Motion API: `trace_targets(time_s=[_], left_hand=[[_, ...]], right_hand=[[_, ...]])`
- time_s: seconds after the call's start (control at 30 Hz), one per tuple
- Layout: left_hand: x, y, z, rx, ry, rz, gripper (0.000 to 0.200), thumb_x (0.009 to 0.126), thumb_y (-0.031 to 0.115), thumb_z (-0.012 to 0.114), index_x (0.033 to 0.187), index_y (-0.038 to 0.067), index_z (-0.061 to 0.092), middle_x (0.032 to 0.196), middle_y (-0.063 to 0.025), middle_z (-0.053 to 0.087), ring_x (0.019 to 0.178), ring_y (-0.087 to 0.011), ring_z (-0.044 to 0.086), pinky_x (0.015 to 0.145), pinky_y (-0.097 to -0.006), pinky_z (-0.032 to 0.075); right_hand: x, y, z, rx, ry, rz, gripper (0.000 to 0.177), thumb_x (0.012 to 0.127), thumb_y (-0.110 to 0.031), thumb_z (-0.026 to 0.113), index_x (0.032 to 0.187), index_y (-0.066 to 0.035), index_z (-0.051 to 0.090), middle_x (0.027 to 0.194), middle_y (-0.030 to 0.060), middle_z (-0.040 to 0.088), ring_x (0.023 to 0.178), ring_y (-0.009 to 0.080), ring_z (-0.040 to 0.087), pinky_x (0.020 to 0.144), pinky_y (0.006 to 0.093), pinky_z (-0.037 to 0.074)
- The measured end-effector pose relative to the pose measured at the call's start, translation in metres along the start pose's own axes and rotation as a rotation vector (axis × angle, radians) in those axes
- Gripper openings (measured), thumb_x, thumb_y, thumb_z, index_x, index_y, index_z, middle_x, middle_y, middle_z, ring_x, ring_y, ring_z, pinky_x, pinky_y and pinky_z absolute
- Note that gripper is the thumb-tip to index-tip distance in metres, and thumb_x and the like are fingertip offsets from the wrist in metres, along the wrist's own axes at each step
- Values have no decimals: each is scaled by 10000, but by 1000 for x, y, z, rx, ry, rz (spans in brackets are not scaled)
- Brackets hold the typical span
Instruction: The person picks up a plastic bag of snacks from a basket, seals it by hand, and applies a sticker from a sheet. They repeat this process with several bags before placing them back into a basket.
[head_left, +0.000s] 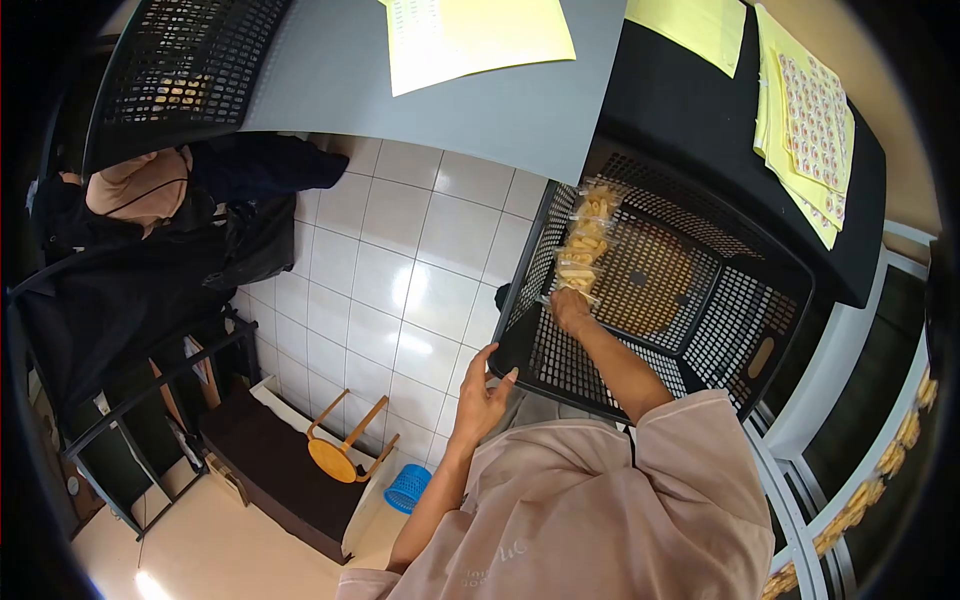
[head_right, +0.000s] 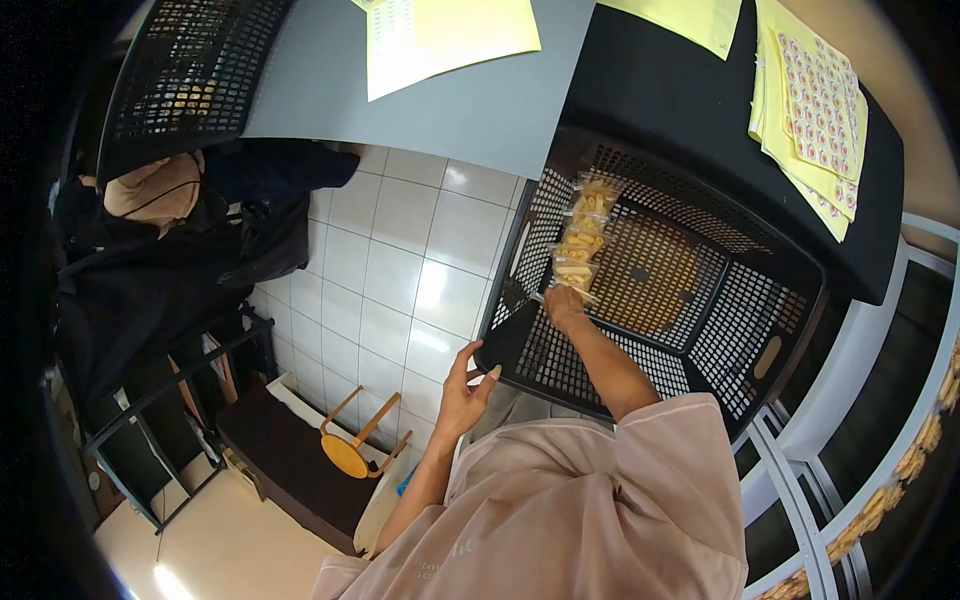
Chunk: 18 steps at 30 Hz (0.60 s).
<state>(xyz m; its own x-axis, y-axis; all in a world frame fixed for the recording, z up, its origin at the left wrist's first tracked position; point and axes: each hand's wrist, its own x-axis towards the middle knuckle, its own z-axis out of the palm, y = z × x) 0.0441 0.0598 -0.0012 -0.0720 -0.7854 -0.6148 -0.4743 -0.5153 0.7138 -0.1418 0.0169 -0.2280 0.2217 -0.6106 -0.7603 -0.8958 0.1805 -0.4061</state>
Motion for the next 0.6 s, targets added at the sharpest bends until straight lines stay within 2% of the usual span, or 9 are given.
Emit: trace_targets(time_s=[0.07, 0.17, 0.23, 0.3, 0.37, 0.43, 0.53, 0.57, 0.6], left_hand=[[0, 2, -1, 20, -32, -46, 549, 891, 119, 682, 1377, 52, 436, 1248, -161, 560, 1026, -210, 627, 709, -292, 558], [2, 3, 0, 5, -24, -12, 542, 894, 130, 683, 1372, 52, 440, 1234, -160, 572, 1034, -215, 625, 757, -307, 553], [0, -8, 2, 25, -6, 4, 546, 894, 137, 685, 1374, 50, 439, 1239, -160, 570, 1036, -220, 623, 785, -314, 547], [2, -11, 2, 39, 25, 41, 549, 895, 144, 687, 1375, 49, 437, 1245, -160, 567, 1038, -225, 621, 814, -321, 541], [2, -7, 1, 21, -2, 43, 554, 886, 169, 690, 1358, 10, 448, 1253, -203, 564, 1059, -268, 617, 749, -324, 533], [1, 1, -2, 14, 6, 42, 567, 885, 194, 694, 1366, 29, 445, 1259, -209, 566, 1060, -284, 616, 804, -350, 525], [-3, 3, -10, -8, -82, -40, 611, 884, 275, 693, 1390, 69, 421, 1312, -221, 545, 1054, -328, 621, 932, -400, 478], [-2, 1, -13, -11, -65, -12, 611, 884, 275, 693, 1390, 69, 421, 1312, -221, 545, 1054, -328, 621, 932, -400, 478], [-1, -5, -15, -4, -72, -3, 629, 885, 284, 690, 1402, 71, 402, 1310, -220, 551, 1059, -328, 624, 932, -402, 480]], right_hand=[[-5, 1, -2, -51, 10, 8, 278, 794, -29, 610, 1062, 30, 653, 1016, 228, 680, 978, 348, 675, 817, 421, 554], [-10, 5, 11, -114, 54, 30, 311, 806, -54, 593, 1103, 32, 631, 1039, 206, 680, 995, 334, 670, 824, 437, 545], [-11, 6, 20, -141, 182, -6, 268, 851, -105, 573, 1087, 3, 643, 1019, 184, 685, 988, 323, 669, 846, 421, 536], [-6, 2, 13, -199, -22, 42, 276, 891, -157, 577, 1123, -24, 646, 1207, 151, 623, 1112, 271, 619, 862, 381, 529], [-4, -1, 15, -192, 15, 73, 245, 909, -168, 557, 1097, -58, 668, 1179, 138, 642, 1103, 264, 628, 857, 383, 532], [1, -6, 17, -198, -10, 136, 216, 901, -153, 576, 1066, -77, 693, 1110, 130, 671, 1084, 264, 642, 842, 383, 542], [-3, -7, 20, -117, 28, 134, 208, 871, -109, 609, 1043, -43, 705, 1077, 147, 688, 1048, 289, 659, 823, 398, 549], [-7, -7, 15, -93, -2, 120, 213, 855, -93, 620, 1040, -32, 707, 1085, 157, 687, 1042, 305, 660, 830, 408, 546], [-4, -2, 17, -83, -6, 71, 247, 808, -139, 650, 1015, -16, 700, 1062, 183, 688, 1017, 329, 663, 825, 421, 546]])
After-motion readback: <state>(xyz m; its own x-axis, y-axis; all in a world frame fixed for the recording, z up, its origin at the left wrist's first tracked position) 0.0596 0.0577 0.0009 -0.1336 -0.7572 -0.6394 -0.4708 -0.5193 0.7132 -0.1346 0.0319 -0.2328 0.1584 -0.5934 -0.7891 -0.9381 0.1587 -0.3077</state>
